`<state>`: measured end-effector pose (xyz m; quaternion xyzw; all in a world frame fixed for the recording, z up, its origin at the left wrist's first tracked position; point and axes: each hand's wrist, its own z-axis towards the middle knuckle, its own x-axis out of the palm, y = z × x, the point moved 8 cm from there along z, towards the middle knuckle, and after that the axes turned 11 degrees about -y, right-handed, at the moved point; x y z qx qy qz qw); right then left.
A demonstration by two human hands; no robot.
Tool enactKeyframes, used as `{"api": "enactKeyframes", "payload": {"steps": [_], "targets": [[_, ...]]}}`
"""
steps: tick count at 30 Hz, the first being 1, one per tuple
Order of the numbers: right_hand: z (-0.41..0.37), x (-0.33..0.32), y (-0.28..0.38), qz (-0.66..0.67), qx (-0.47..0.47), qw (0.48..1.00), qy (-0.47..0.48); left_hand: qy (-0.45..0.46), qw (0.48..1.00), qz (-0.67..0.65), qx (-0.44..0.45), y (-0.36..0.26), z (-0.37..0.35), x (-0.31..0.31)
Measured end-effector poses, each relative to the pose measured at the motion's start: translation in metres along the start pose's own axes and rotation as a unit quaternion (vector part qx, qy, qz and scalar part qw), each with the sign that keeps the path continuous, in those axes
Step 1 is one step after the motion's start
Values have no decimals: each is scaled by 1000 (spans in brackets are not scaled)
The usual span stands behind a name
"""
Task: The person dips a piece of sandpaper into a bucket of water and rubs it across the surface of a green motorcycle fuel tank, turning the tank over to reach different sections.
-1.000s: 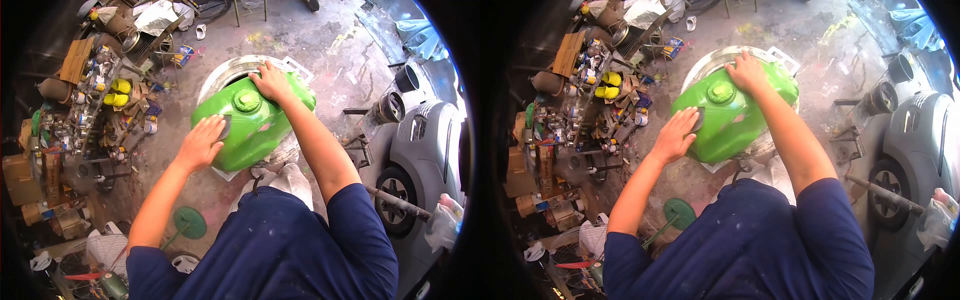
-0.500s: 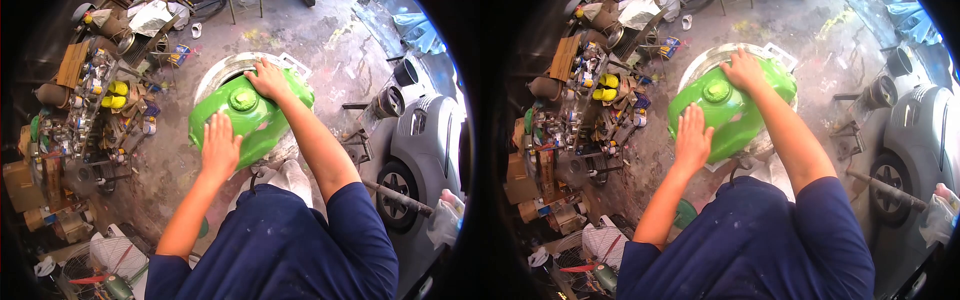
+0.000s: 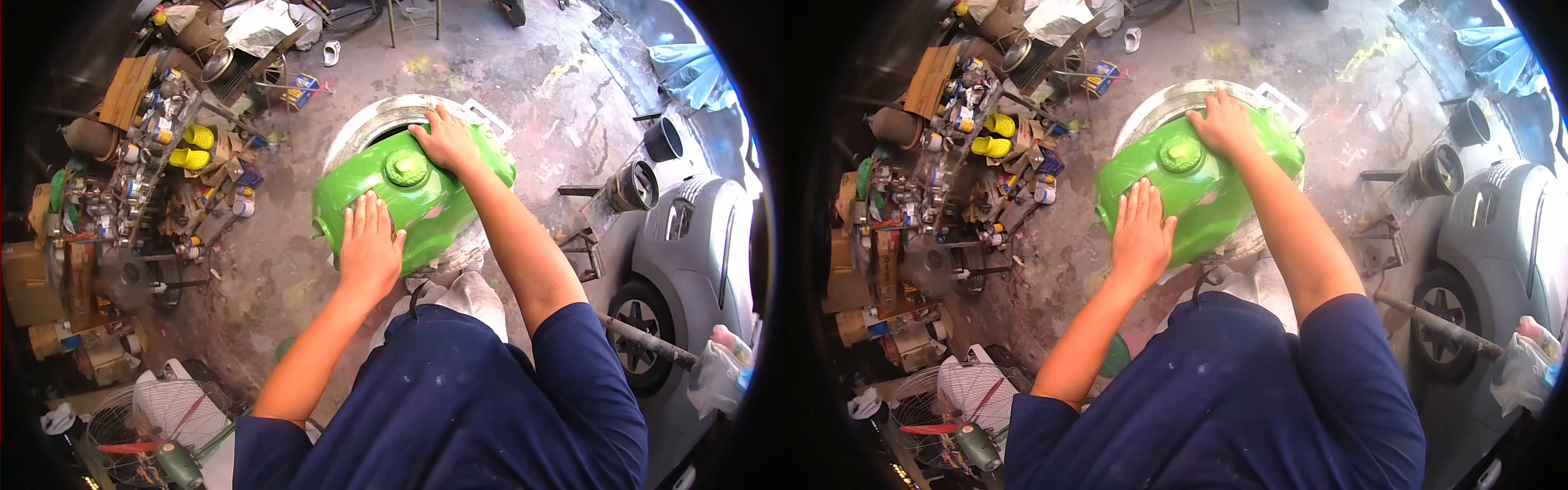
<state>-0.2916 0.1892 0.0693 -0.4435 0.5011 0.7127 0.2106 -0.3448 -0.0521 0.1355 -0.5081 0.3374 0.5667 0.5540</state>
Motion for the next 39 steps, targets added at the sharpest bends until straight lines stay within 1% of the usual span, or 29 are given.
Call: {"api": "enactKeyframes", "payload": {"steps": [2, 4, 7, 8, 11, 12, 15, 16, 19, 20, 23, 24, 27, 28, 31, 32, 33, 35, 37, 38, 39], "targets": [[-1, 2, 1, -1, -2, 1000, -3, -1, 1000, 0, -5, 5, 5, 2], [1, 3, -1, -1, -4, 1000, -6, -9, 1000, -2, -8, 10, 29, 11], [1, 1, 1, -3, -10, 1000, -6, -16, 1000, 0, -16, 8, 33, 14], [3, 1, 3, -3, -10, 1000, -2, -14, 1000, 15, 0, 2, 23, 14], [-1, 0, 1, 0, -5, 1000, 3, 1, 999, -34, 5, -27, -2, 9], [0, 1, 0, 3, -6, 1000, 1, 9, 1000, -8, 12, -24, 2, 11], [-1, 0, -2, 6, 0, 1000, 3, 14, 998, -10, -56, 15, 34, 14], [-1, 1, -1, 7, 3, 1000, 6, 23, 998, -4, -57, 16, 37, 16], [0, 0, 2, 0, -2, 1000, 2, -16, 1000, 11, -19, -19, 21, 17], [-1, 1, 1, 2, -3, 1000, -3, 7, 999, -23, -22, -30, 11, 17], [1, 2, -2, 1, -12, 1000, -9, -18, 999, -18, -36, -3, 16, 22], [1, 2, -1, 2, -11, 1000, -5, -12, 998, -10, -58, 16, 27, 19], [2, 6, -1, 6, -20, 1000, -13, -26, 996, -57, -66, 37, 38, 19], [3, 3, 1, 2, -20, 1000, -13, -42, 997, -45, -45, 25, 29, 13], [1, 1, 2, -3, -16, 1000, -15, -52, 995, -89, 0, -4, -22, -2], [0, -1, 4, -4, -19, 1000, -15, -43, 994, -102, -6, 0, -26, -1], [-2, -2, 6, -6, -23, 1000, -14, -47, 994, -100, -21, 11, -22, 2], [-5, -1, 4, -2, -24, 1000, -11, -60, 992, -99, -50, 45, 8, 13], [-4, -4, 3, -2, -19, 1000, -2, -29, 985, -150, -84, 91, 41, 28], [-6, -3, 2, 0, -13, 1000, 6, -11, 980, -173, -100, 102, 47, 33], [-2, -4, 3, 4, -9, 1000, 11, -37, 982, -165, -81, 93, 39, 26]]}}
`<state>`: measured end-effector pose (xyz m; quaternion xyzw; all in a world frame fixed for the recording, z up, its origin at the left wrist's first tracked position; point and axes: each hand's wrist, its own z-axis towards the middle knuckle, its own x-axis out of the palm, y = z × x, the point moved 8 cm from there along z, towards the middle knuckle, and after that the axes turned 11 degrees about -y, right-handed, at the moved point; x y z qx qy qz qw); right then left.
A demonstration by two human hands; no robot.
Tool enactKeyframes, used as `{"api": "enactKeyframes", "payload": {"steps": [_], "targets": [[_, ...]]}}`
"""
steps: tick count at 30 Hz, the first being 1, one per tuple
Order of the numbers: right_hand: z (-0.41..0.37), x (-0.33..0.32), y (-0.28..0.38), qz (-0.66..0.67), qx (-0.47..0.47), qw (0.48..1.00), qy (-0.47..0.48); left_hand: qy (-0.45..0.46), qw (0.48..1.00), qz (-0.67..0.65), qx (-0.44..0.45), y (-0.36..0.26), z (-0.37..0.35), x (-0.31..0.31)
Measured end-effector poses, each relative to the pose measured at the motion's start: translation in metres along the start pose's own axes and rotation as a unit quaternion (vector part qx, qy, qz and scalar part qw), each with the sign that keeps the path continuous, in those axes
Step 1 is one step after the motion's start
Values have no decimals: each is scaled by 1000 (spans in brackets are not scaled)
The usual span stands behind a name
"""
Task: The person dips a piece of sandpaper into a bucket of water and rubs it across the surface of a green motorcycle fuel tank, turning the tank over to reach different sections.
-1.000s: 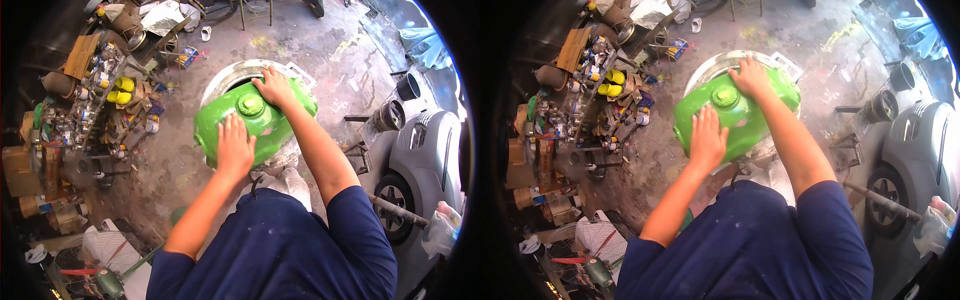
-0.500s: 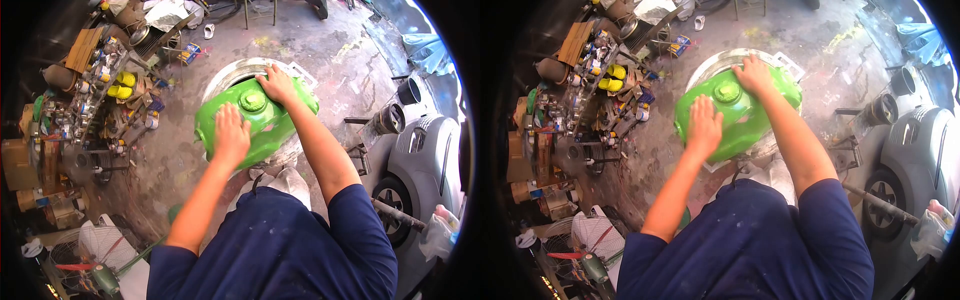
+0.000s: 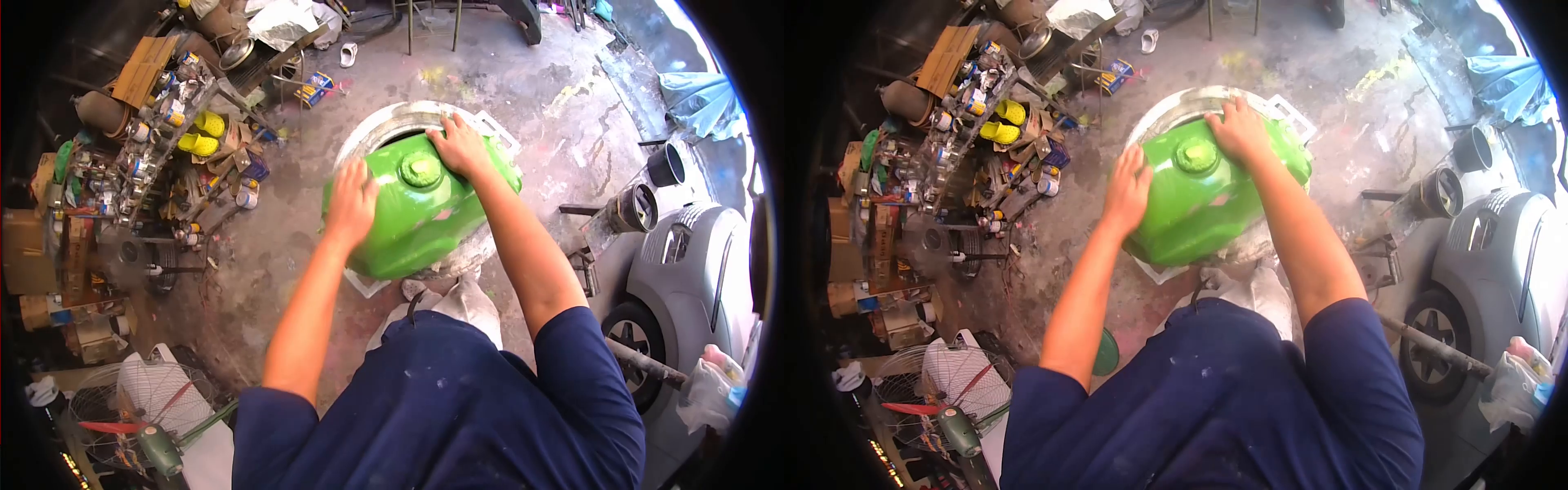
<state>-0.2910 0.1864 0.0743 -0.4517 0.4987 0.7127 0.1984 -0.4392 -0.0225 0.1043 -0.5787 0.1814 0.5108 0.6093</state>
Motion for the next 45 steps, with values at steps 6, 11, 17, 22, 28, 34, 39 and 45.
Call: {"api": "enactKeyframes", "payload": {"steps": [6, 11, 17, 22, 28, 34, 39, 45], "targets": [[0, 5, -3, -5, 2, 1000, -14, -40, 997, -40, 59, -47, -102, -11], [5, 9, -4, 6, 1, 1000, -19, -30, 998, -35, -40, 12, -28, -7], [4, 9, -3, -3, 3, 1000, -20, -103, 992, -76, -22, -52, -113, -15], [9, 13, -11, 7, 4, 1000, -27, -96, 991, -83, -45, -21, -76, -9], [7, 12, -8, 1, -3, 999, -32, -130, 989, -36, -55, -44, -116, -12], [3, 12, -3, -18, -16, 1000, -4, -126, 992, -31, 3, -36, -75, -15], [4, 11, -6, -29, 0, 1000, -8, -109, 994, 26, 18, -37, -61, -12], [4, 14, -8, -6, -15, 1000, -11, -68, 992, 40, 103, -43, -78, -14]]}}
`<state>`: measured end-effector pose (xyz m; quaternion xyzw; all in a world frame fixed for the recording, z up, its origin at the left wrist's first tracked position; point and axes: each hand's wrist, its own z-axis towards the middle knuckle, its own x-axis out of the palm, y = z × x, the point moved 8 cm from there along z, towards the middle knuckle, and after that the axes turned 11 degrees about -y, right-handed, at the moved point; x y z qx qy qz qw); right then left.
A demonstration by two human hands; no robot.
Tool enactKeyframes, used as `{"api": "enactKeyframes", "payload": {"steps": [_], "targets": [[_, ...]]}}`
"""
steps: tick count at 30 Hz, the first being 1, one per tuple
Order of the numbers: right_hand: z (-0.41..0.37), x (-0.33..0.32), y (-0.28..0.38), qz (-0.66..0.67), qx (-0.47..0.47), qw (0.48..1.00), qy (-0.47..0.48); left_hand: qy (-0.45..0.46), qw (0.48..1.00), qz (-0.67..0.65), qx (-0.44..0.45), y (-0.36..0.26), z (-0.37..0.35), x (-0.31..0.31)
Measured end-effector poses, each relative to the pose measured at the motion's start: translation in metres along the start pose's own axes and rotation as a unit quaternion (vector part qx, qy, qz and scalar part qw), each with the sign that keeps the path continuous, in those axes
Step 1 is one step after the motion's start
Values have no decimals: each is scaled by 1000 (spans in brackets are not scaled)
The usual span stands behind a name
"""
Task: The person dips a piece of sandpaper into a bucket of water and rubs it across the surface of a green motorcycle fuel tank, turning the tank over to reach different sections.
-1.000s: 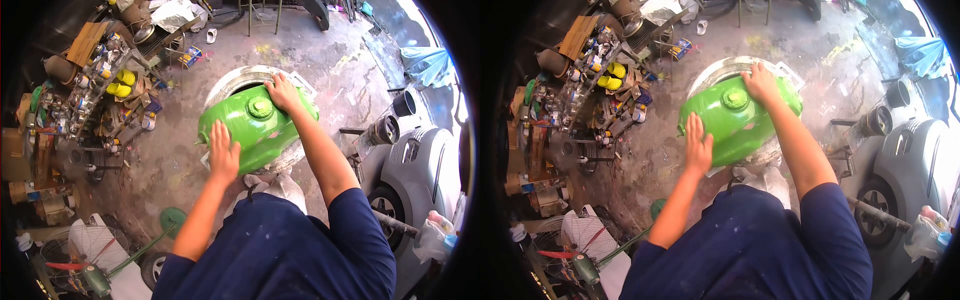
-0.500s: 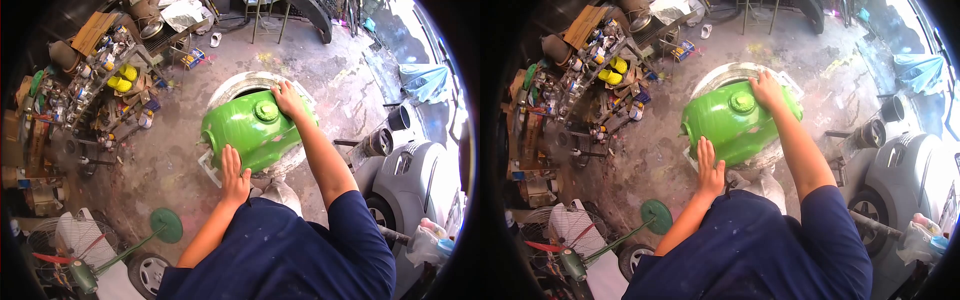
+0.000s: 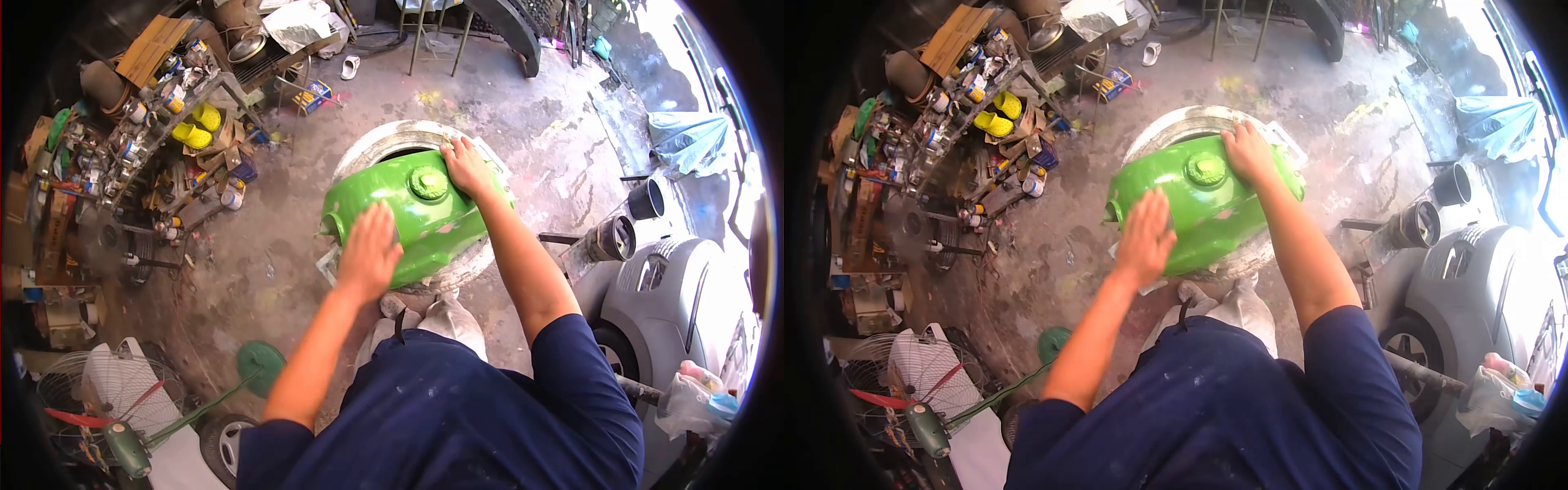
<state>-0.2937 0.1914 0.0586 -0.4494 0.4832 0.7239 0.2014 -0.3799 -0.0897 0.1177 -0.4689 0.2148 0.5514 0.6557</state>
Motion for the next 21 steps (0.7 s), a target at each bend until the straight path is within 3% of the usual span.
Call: {"api": "enactKeyframes", "payload": {"steps": [1, 4, 7, 10, 14, 17, 21], "targets": [[1, 0, -1, 3, 0, 1000, -1, 3, 1000, 8, 5, 17, 21, 5], [4, 4, -5, 5, -5, 1000, 0, 75, 991, -15, -105, 67, 70, 24], [6, 1, 0, -19, 30, 999, 18, 16, 999, 37, -7, 13, 33, 8], [1, 0, -1, 2, 28, 1000, 4, 49, 999, -11, -11, -28, -21, -3], [2, -1, -5, 14, 24, 1000, -1, 30, 999, -5, -34, 18, 34, 15], [1, -2, -1, 20, 21, 1000, 5, 94, 991, -2, -91, 53, 76, 37], [1, -4, -1, 12, 18, 1000, -20, 56, 997, 62, -4, -22, 16, 1]]}}
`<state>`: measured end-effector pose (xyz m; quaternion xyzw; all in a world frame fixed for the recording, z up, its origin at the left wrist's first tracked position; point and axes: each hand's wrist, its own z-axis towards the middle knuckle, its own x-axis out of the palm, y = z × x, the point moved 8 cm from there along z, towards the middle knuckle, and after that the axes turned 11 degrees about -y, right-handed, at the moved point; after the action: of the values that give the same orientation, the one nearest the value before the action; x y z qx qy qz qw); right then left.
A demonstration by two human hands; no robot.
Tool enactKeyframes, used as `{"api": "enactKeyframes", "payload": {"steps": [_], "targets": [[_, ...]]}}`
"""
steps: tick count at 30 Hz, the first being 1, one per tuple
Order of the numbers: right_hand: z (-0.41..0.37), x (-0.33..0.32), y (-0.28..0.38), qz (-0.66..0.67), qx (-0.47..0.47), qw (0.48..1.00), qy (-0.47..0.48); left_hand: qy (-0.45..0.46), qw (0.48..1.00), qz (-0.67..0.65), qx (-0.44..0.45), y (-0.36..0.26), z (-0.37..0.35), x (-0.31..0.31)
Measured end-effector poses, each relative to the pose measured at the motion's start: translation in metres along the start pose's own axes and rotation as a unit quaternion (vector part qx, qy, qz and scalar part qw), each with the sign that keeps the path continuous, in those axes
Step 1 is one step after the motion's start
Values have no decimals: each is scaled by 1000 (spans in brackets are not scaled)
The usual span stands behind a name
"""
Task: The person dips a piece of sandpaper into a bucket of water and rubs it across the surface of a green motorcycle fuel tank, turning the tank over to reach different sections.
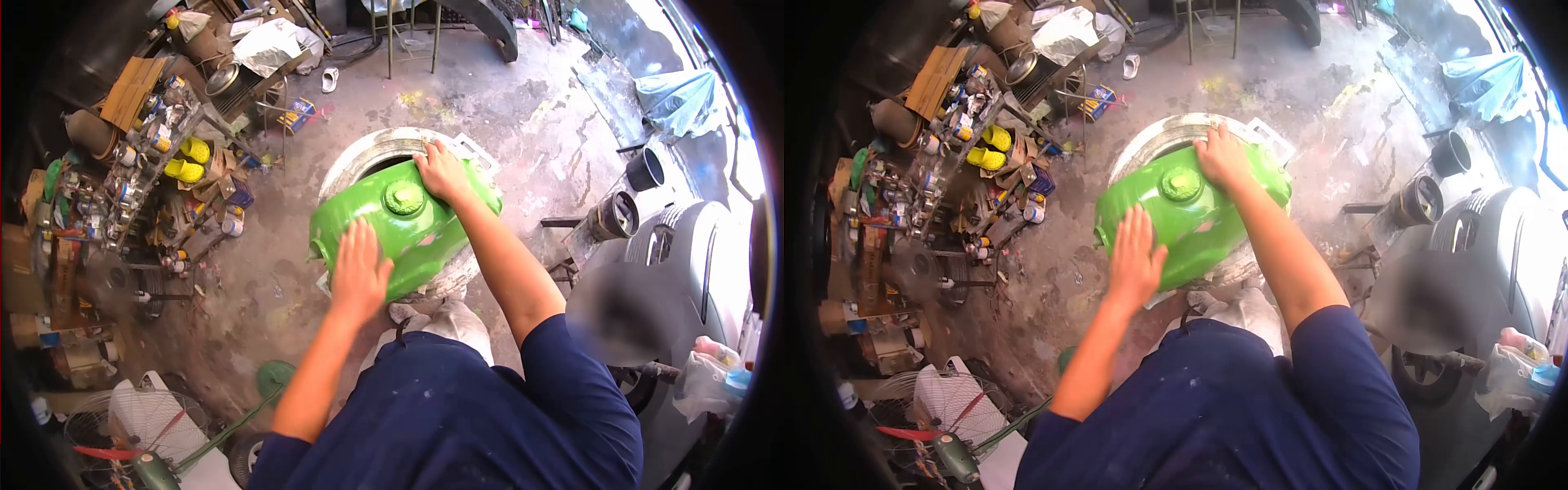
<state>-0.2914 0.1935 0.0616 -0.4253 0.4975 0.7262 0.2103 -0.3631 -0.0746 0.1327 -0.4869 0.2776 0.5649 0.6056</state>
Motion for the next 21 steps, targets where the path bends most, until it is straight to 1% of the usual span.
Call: {"api": "enactKeyframes", "payload": {"steps": [3, 6, 9, 10, 12, 15, 16, 18, 21], "targets": [[-1, -1, 1, 6, -1, 1000, 2, 40, 998, -15, 35, -8, -13, 1], [0, 1, 0, -8, -6, 1000, 10, 31, 999, -25, -9, 36, 49, 29], [2, 1, -1, 2, -7, 1000, 4, 47, 999, -15, -21, 41, 66, 37], [8, -1, 1, 0, -11, 1000, 0, 31, 1000, -3, -7, 29, 57, 29], [1, 0, 0, -2, -3, 1000, -2, 14, 999, 18, 26, -9, 7, 4], [2, 2, -2, 16, -5, 1000, -4, 36, 998, -1, 46, -20, -7, 2], [3, 2, -4, 22, -4, 1000, -7, 43, 999, -1, 29, -11, 6, 9], [3, 5, -6, 12, -8, 1000, -11, 55, 998, -1, -3, 20, 54, 32], [-3, 6, -5, -1, -1, 1000, -4, 87, 996, -12, -26, 38, 78, 51]]}}
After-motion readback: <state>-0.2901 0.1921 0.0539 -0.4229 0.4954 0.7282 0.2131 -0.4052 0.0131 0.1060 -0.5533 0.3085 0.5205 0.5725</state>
